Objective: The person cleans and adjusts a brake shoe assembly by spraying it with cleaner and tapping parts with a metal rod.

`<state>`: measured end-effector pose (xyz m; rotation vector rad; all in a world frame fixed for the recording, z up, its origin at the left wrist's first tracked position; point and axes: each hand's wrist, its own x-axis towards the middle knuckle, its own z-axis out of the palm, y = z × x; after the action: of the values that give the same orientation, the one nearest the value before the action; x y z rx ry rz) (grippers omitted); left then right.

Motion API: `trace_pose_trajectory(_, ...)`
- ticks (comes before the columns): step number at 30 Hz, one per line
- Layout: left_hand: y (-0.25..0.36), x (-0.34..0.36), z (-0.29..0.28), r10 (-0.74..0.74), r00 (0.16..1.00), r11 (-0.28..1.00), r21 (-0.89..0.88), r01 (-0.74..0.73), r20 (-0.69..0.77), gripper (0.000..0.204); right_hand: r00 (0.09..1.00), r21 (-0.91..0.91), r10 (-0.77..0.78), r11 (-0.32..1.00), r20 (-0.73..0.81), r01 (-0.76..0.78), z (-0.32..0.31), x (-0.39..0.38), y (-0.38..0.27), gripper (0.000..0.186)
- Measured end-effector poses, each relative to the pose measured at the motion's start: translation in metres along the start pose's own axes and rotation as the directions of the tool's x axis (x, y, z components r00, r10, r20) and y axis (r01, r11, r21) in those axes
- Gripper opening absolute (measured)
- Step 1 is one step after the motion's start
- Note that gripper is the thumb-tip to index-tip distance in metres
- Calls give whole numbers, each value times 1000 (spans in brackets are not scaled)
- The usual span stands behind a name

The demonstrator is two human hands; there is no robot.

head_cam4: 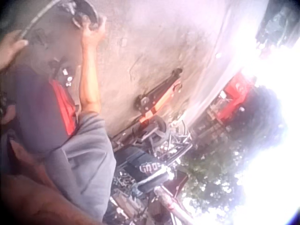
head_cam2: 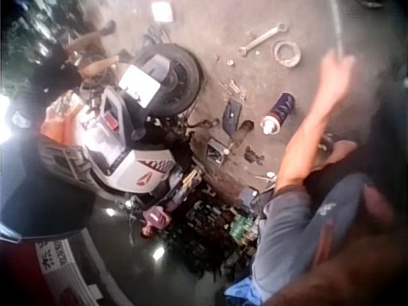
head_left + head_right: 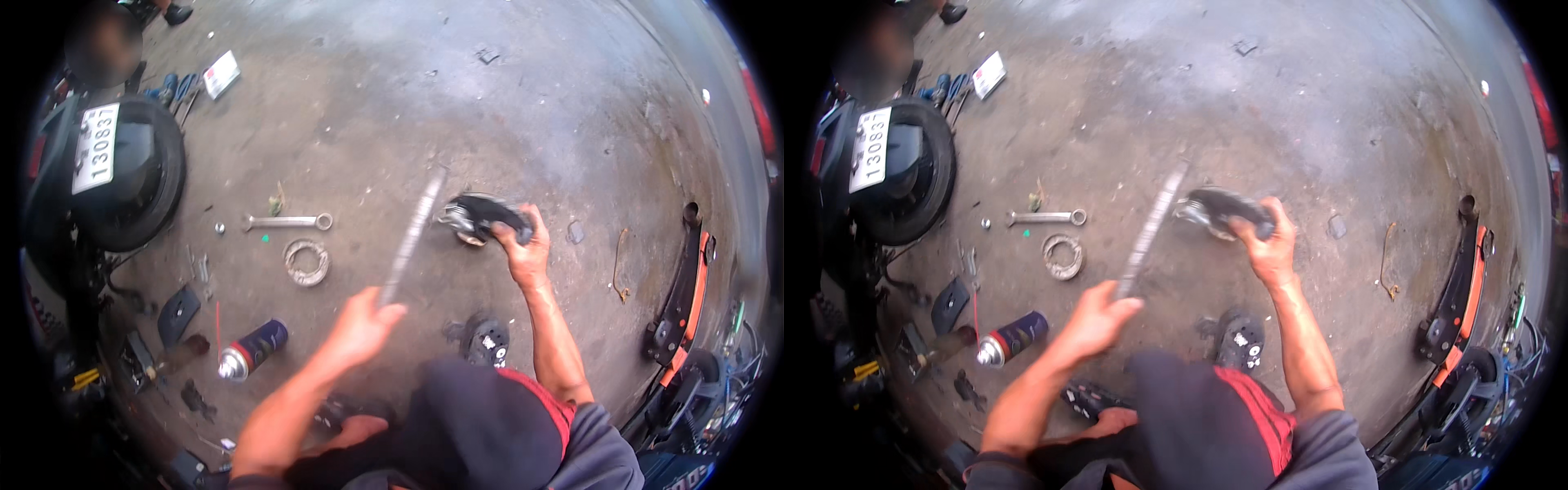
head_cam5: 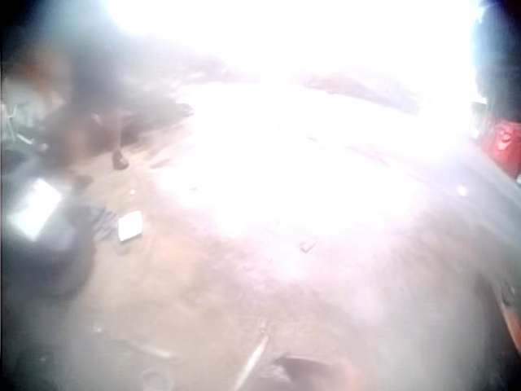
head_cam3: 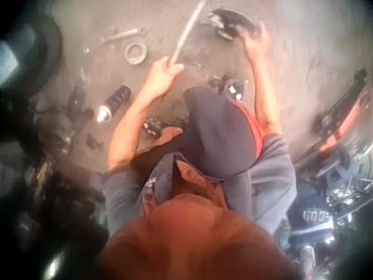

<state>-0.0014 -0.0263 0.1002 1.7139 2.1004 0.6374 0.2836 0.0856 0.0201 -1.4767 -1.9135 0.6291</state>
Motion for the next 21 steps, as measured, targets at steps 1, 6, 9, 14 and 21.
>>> trace_pose_trajectory(1, 7, 3, 3, -82, 977, 984, -137, 110, 198, 35, 975, 299, 201, 940, -92, -166, -1, -10, 5, 36)
trace_pose_trajectory(6, 1, 54, -30, -384, 923, 847, -410, 338, -32, 31, 858, 630, 490, 718, -158, -294, -8, -19, 20, 34)
trace_pose_trajectory(9, 16, 12, 24, 47, 999, 998, 46, -46, -28, 30, 947, 415, 299, 881, -121, -225, 17, -5, -1, 34)
trace_pose_trajectory(14, 14, 47, -32, -287, 875, 796, -411, 445, 391, 28, 849, 613, 522, 699, -86, -368, -9, -29, 14, 37)
trace_pose_trajectory(21, 13, -3, 12, -311, 927, 911, -214, 354, 207, 32, 929, 530, 367, 799, -53, -285, 25, -15, 21, 47)
